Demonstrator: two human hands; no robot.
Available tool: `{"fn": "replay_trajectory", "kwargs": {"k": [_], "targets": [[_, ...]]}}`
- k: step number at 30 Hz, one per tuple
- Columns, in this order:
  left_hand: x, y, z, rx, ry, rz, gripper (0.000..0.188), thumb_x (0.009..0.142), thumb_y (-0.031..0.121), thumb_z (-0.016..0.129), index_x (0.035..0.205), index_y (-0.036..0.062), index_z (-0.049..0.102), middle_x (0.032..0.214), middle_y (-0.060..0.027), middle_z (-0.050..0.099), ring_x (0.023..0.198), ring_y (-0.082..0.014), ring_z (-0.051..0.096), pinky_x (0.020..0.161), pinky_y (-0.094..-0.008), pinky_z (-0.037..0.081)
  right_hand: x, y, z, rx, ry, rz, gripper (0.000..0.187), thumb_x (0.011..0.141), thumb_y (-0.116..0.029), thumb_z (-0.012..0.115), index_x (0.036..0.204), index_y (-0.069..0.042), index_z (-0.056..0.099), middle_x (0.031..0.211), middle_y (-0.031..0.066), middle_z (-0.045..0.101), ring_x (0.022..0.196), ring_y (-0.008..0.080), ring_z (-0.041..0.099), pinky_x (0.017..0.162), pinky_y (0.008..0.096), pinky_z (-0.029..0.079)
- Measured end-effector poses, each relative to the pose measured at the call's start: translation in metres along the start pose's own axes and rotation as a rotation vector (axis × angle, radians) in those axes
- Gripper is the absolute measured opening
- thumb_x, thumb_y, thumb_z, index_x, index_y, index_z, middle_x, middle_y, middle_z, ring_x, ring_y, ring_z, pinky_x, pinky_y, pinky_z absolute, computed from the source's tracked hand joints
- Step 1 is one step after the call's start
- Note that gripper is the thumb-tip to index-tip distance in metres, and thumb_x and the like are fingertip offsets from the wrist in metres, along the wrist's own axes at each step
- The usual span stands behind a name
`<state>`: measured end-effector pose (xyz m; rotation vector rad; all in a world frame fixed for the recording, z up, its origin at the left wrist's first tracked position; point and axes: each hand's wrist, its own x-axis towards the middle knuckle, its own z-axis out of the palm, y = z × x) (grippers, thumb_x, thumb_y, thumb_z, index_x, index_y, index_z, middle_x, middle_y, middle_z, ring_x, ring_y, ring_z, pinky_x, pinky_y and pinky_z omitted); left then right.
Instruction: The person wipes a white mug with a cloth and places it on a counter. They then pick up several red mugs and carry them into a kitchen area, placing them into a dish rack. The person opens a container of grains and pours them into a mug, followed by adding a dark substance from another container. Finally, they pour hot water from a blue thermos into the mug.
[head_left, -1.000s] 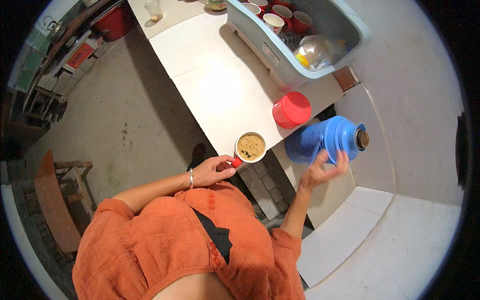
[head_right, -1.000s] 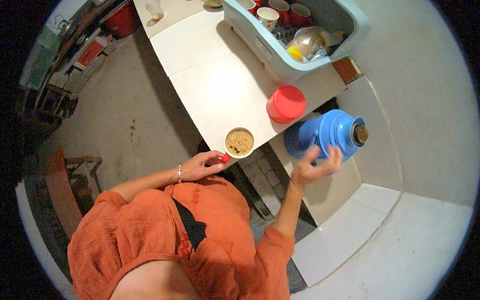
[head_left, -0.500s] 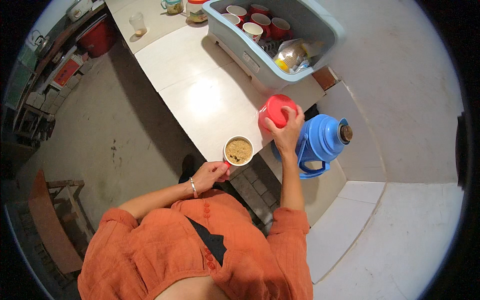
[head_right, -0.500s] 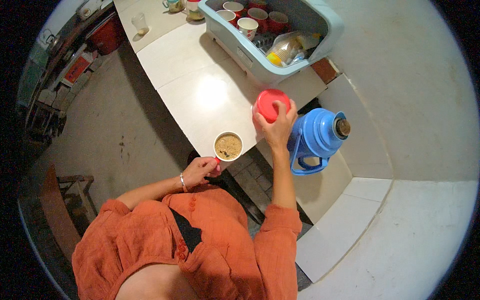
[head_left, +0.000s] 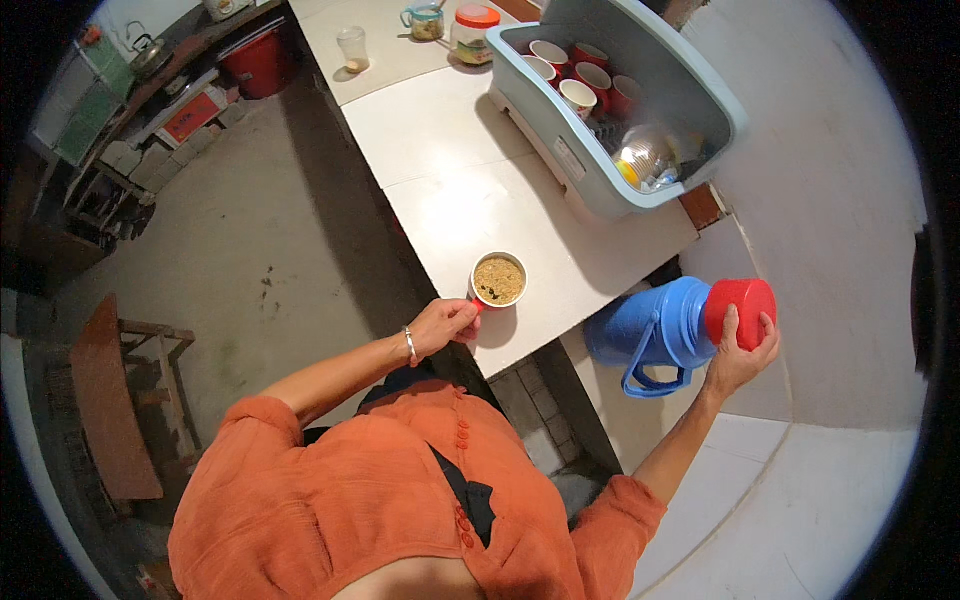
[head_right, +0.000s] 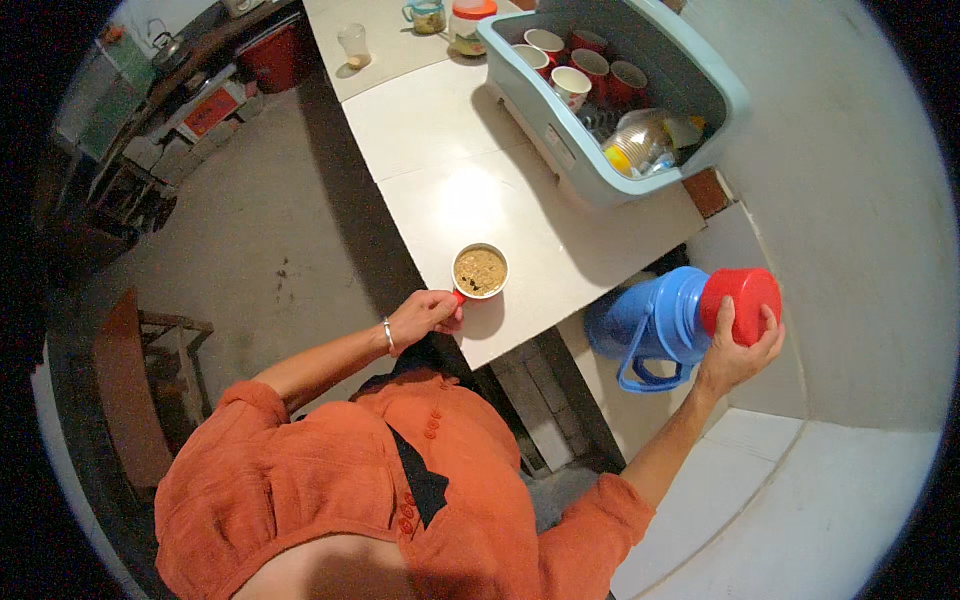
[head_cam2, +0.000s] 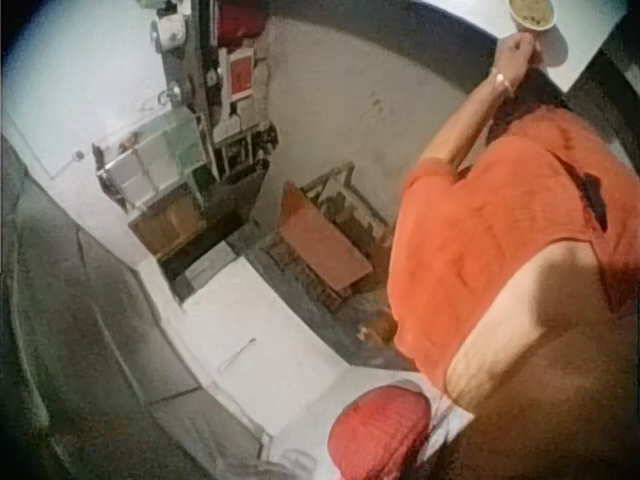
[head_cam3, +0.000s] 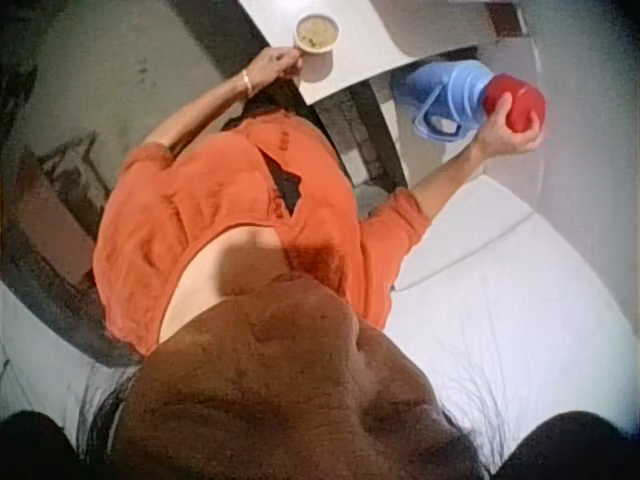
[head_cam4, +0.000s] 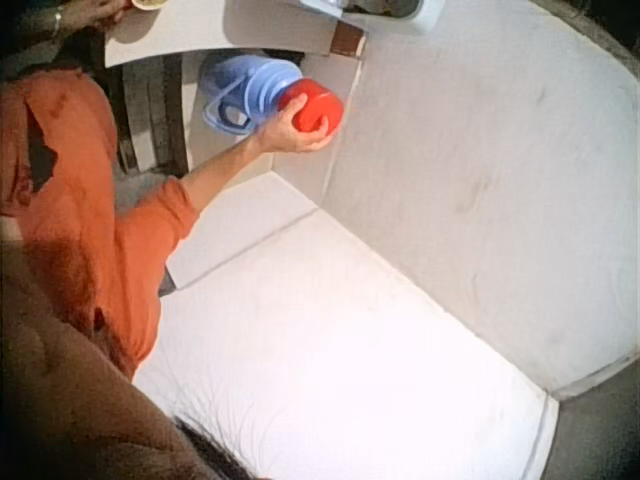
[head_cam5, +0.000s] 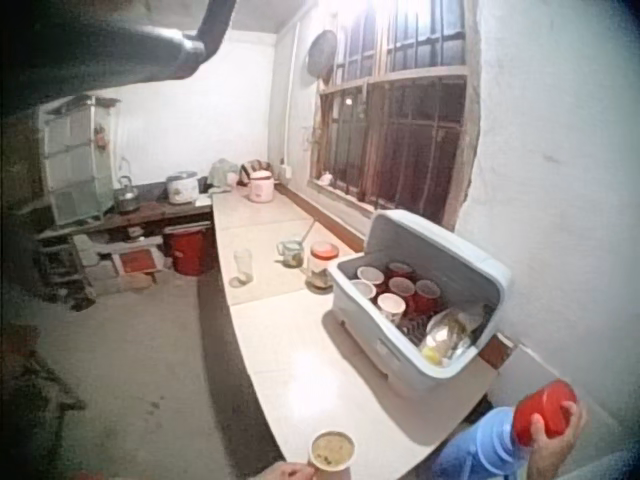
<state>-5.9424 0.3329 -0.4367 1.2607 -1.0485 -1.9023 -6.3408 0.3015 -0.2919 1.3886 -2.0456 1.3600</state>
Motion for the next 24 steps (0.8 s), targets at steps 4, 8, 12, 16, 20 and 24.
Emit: {"fn": "replay_trajectory", "kwargs": {"k": [4,8,12,16,20,24], "targets": [[0.006,0.003,-0.009,-0.001,0.033,0.023,0.029,0.097,0.027,0.046,0.083,0.0048,0.057,0.080,-0.0017,0.060,0.072,-0.0094,0.056,0.070,-0.0250,0.049,-0.010,0.008,0.010,-0.067,-0.054,0.006,0.053,0.074,-0.033,0.077,0.114,-0.006,0.057,0.131,0.0224,0.042,0.121,0.0386,0.042,0.101,0.0471,0.035],[0.014,-0.010,-0.017,-0.031,0.051,0.038,0.032,0.097,0.035,0.048,0.087,0.0062,0.059,0.084,-0.0012,0.061,0.077,-0.0099,0.059,0.074,-0.0263,0.050,-0.020,0.009,0.016,-0.008,-0.051,0.021,0.056,0.075,-0.032,0.076,0.119,-0.006,0.054,0.133,0.0242,0.042,0.125,0.0399,0.038,0.102,0.0480,0.034],[0.005,-0.007,-0.013,0.014,0.076,0.084,0.037,0.096,0.039,0.047,0.106,0.0043,0.056,0.093,-0.0037,0.063,0.086,-0.0123,0.061,0.076,-0.0291,0.052,-0.037,-0.006,0.018,-0.101,0.151,-0.080,0.064,0.076,-0.030,0.075,0.129,-0.006,0.047,0.135,0.0246,0.039,0.129,0.0391,0.032,0.103,0.0472,0.034],[-0.011,-0.005,-0.011,0.073,0.133,0.046,0.043,0.096,0.034,0.049,0.127,0.0057,0.041,0.095,-0.0093,0.061,0.087,-0.0134,0.063,0.074,-0.0278,0.052,-0.068,-0.050,0.028,0.058,0.141,-0.177,0.064,0.082,-0.019,0.069,0.135,-0.003,0.038,0.144,0.0229,0.028,0.130,0.0370,0.031,0.105,0.0467,0.032],[-0.026,-0.006,-0.024,0.165,0.160,0.095,0.040,0.096,0.028,0.050,0.129,0.0065,0.041,0.096,-0.0059,0.060,0.084,-0.0118,0.062,0.072,-0.0266,0.051,-0.113,-0.102,0.040,0.315,-0.043,-0.157,0.056,0.084,-0.014,0.064,0.130,0.003,0.037,0.143,0.0223,0.028,0.130,0.0371,0.032,0.108,0.0476,0.026],[-0.032,-0.003,-0.051,0.188,0.149,0.179,0.037,0.095,0.024,0.051,0.126,0.0050,0.044,0.096,-0.0051,0.059,0.084,-0.0117,0.060,0.074,-0.0267,0.051,-0.156,-0.165,0.035,0.407,-0.153,-0.282,0.052,0.084,-0.006,0.057,0.130,0.003,0.034,0.139,0.0254,0.028,0.130,0.0391,0.029,0.109,0.0515,0.022]]}}
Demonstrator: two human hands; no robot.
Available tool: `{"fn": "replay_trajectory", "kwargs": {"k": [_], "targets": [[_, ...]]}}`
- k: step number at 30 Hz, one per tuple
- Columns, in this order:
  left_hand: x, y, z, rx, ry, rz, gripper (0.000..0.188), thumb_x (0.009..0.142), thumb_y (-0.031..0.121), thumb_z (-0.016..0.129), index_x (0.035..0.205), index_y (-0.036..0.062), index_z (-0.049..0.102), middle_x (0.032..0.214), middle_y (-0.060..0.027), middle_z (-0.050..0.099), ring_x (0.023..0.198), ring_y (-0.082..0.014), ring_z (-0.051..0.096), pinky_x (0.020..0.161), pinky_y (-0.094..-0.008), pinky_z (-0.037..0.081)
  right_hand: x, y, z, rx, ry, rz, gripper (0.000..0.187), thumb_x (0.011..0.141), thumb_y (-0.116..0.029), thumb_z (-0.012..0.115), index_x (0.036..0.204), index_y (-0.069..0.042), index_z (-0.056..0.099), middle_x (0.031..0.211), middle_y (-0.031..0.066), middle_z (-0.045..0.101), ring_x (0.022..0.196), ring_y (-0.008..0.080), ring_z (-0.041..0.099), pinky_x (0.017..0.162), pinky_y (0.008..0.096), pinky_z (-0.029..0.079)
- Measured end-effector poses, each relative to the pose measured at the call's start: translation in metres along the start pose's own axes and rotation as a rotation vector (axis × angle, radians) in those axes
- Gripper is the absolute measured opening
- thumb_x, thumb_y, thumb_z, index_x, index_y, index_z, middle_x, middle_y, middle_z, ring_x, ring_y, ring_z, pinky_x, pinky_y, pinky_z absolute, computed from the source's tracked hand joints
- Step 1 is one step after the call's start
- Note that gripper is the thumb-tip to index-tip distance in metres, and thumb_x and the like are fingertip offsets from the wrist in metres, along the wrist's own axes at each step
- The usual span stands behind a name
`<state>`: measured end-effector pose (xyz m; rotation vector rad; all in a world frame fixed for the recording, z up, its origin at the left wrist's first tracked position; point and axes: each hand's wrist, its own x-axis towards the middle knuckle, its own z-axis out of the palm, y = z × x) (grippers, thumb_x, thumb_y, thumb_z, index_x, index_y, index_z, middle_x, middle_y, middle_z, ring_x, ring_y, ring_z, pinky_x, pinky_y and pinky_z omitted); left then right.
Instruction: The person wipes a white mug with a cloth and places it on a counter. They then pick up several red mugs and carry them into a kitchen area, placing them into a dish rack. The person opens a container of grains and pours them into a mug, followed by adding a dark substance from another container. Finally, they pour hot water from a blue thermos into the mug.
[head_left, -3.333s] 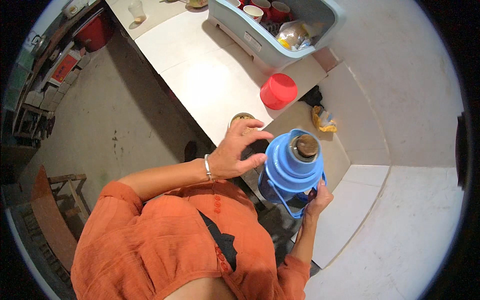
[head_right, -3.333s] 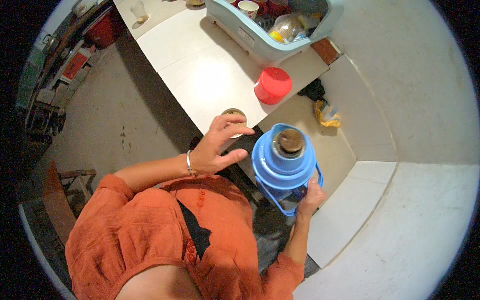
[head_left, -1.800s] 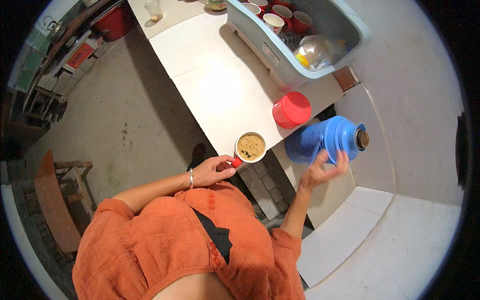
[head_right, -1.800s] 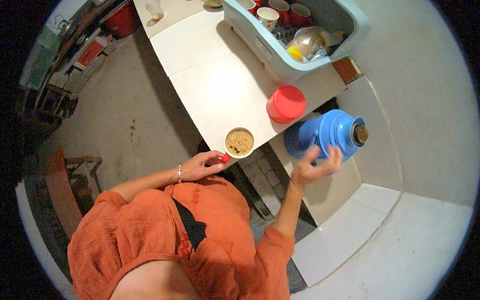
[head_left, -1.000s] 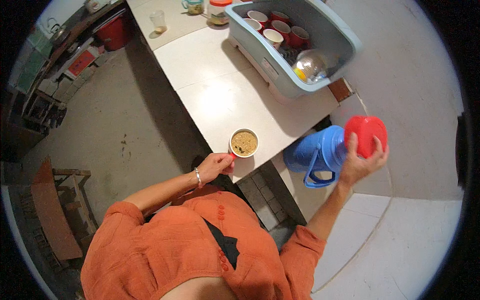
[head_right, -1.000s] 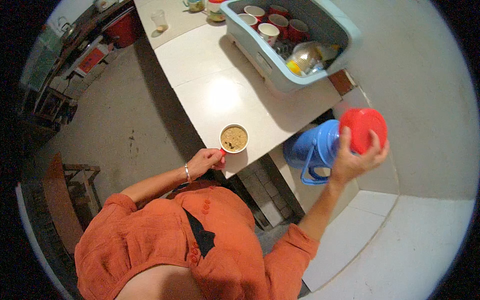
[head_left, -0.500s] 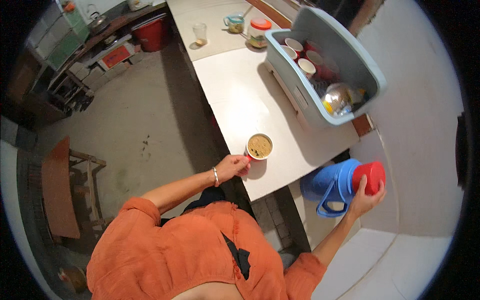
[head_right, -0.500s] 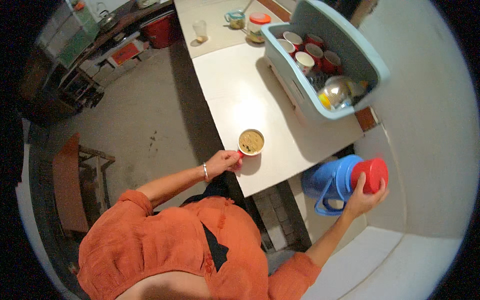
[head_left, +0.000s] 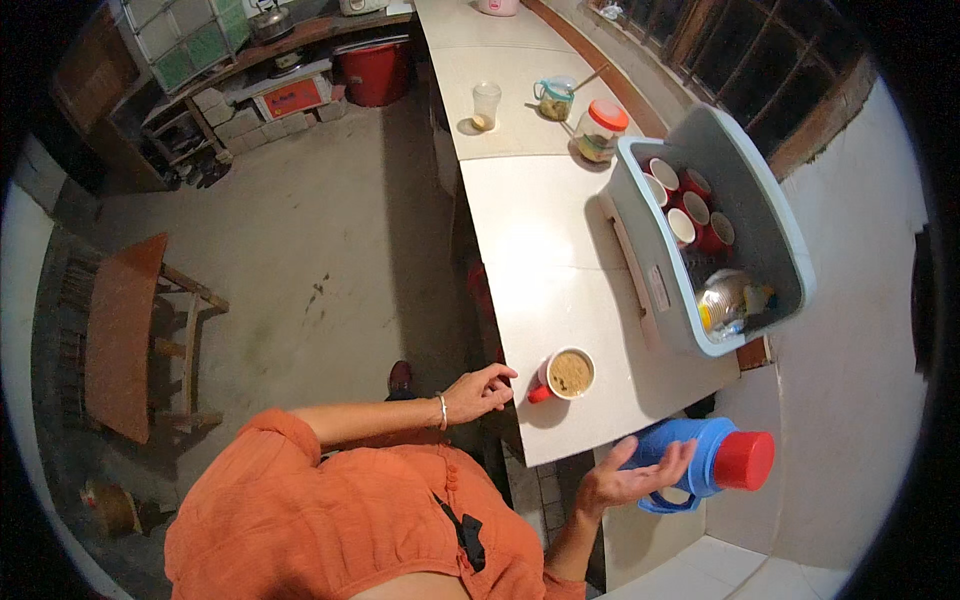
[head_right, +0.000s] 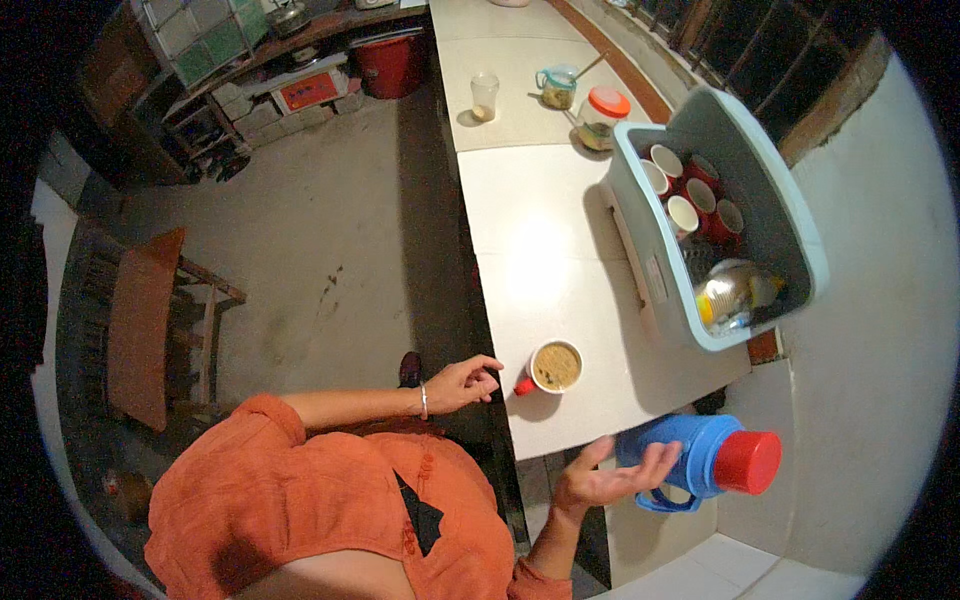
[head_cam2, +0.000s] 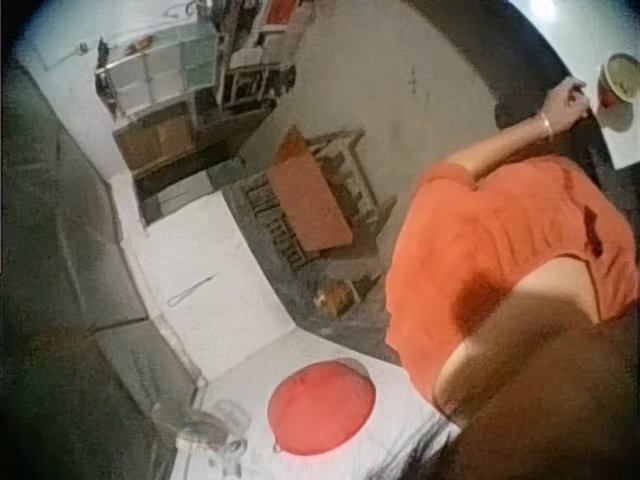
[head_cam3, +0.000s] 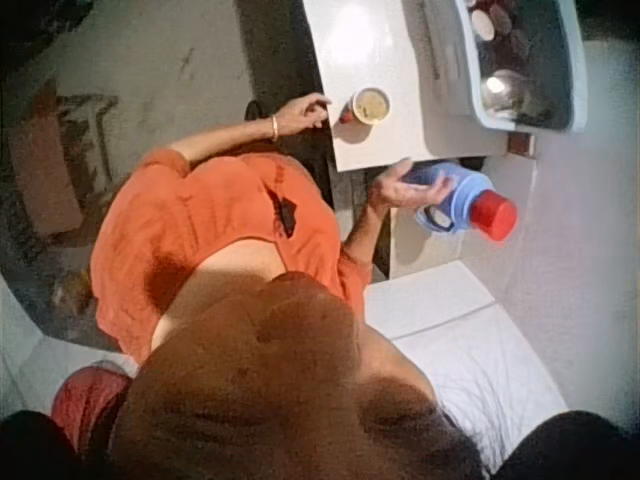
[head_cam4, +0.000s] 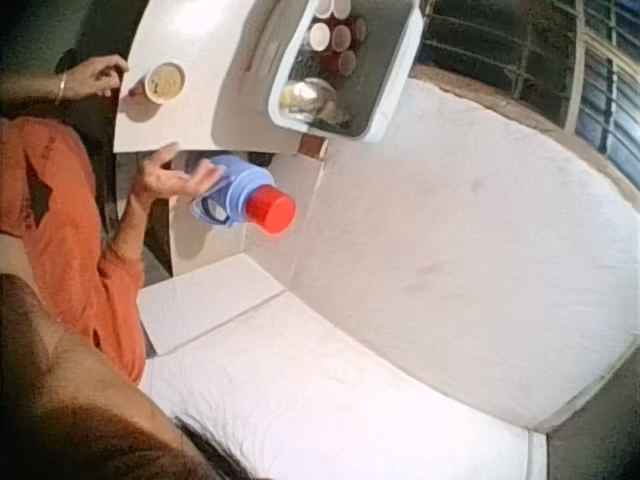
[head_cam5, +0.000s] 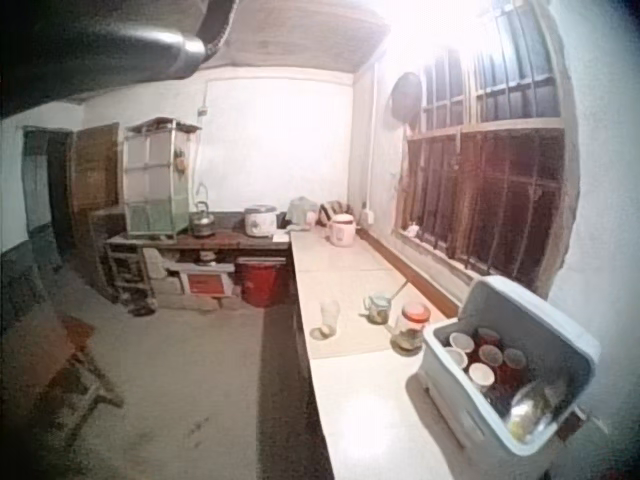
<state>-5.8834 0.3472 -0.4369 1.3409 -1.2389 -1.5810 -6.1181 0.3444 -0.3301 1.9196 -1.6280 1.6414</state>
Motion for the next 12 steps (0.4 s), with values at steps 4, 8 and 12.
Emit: {"fn": "replay_trajectory", "kwargs": {"k": [4,8,12], "targets": [[0.005,-0.003,-0.048,0.032,-0.015,0.092,0.035,0.094,0.022,0.053,0.123,0.0048,0.047,0.094,-0.0054,0.062,0.084,-0.0112,0.059,0.075,-0.0272,0.049,-0.022,-0.060,0.052,0.171,-0.189,-0.043,0.048,0.085,-0.003,0.054,0.128,0.002,0.034,0.134,0.0219,0.030,0.127,0.0352,0.033,0.104,0.0474,0.034],[-0.001,0.003,-0.123,0.114,0.014,0.073,0.032,0.092,0.024,0.057,0.118,0.0059,0.053,0.096,-0.0062,0.064,0.084,-0.0119,0.060,0.076,-0.0275,0.049,-0.042,-0.116,0.147,0.594,-0.215,0.202,0.039,0.087,0.004,0.050,0.125,0.002,0.040,0.135,0.0169,0.036,0.108,0.0230,0.050,0.087,0.0347,0.048],[-0.014,-0.010,-0.205,0.156,0.073,-0.010,0.036,0.090,0.025,0.060,0.122,0.0084,0.053,0.099,-0.0082,0.064,0.086,-0.0133,0.060,0.078,-0.0289,0.049,-0.043,-0.170,0.232,0.791,-0.323,0.403,0.044,0.086,-0.003,0.057,0.127,-0.002,0.041,0.137,0.0144,0.036,0.104,0.0201,0.050,0.083,0.0310,0.050]]}}
